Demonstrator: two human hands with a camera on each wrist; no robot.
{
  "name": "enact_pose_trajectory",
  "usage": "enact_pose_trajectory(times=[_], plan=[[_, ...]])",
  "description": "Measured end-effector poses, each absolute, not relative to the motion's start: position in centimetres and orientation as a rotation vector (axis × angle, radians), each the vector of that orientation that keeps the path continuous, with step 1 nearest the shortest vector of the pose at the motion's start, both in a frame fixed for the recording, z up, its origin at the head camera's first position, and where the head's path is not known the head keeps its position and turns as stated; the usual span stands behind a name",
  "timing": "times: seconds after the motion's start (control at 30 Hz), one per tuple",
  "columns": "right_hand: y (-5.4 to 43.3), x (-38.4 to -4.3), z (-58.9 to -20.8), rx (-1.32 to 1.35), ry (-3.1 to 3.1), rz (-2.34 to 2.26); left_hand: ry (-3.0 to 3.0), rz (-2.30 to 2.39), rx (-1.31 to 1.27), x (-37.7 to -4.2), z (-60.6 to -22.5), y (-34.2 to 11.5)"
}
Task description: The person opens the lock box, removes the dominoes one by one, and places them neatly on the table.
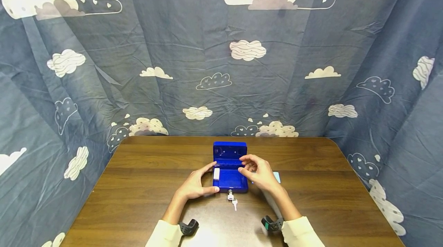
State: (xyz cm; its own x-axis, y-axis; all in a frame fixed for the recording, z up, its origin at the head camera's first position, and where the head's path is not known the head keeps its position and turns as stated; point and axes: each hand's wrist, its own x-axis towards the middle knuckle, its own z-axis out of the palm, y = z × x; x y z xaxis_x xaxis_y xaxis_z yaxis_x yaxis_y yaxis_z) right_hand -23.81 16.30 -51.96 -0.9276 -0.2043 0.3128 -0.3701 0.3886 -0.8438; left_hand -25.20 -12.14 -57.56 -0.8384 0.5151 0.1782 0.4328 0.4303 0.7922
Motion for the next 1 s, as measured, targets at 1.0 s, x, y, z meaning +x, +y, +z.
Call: enact_pose_trajectory(times=[1.0], plan=[[12.1,-24.8,-53.6,0.745,-2.656,1.422,2.596,1.378,0.872,-25.3,-57.7,-12.1]])
